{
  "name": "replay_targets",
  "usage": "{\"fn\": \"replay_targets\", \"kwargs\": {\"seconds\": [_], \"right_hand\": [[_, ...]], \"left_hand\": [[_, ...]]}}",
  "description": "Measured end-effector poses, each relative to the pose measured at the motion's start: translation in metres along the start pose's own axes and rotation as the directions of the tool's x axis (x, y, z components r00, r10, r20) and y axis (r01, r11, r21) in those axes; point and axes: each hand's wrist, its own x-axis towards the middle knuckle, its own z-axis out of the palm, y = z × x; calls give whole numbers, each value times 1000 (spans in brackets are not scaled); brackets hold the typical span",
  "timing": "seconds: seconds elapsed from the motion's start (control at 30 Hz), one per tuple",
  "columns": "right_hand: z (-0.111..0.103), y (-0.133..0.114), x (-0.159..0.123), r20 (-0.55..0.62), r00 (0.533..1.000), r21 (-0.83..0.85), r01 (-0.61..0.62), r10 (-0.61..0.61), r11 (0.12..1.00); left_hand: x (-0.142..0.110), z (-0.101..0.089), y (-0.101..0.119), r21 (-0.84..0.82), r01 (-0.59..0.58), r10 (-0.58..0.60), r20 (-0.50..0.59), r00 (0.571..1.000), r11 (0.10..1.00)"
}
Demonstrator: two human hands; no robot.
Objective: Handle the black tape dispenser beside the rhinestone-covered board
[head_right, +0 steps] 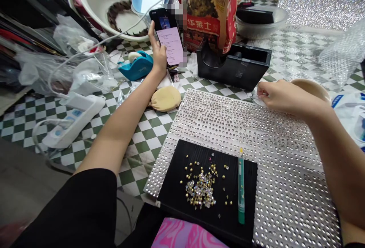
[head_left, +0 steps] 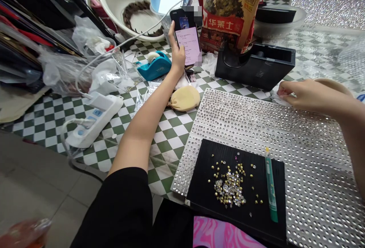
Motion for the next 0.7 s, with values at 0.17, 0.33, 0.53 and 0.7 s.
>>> {"fn": "replay_targets", "kwargs": {"seconds": [0.17, 0.33, 0.53, 0.7], "right_hand": [[0, 0, 0, -1, 1000, 5, -12, 12, 1000], [1, 1, 1, -2, 1000, -18, -8, 8, 1000], [2, 1, 1, -7, 1000, -6, -3, 3, 1000], [1, 1, 1, 1, 1000, 0, -8, 8, 1000]], "left_hand": [[-5, -2, 17, 90, 21, -29, 85, 996, 996], [-6, -2, 33, 17, 106, -107, 94, 990, 994], [-8, -4, 31, 14, 121, -122, 93, 988, 993], [-4, -3, 19, 25, 45, -47, 79, 996, 999]]}}
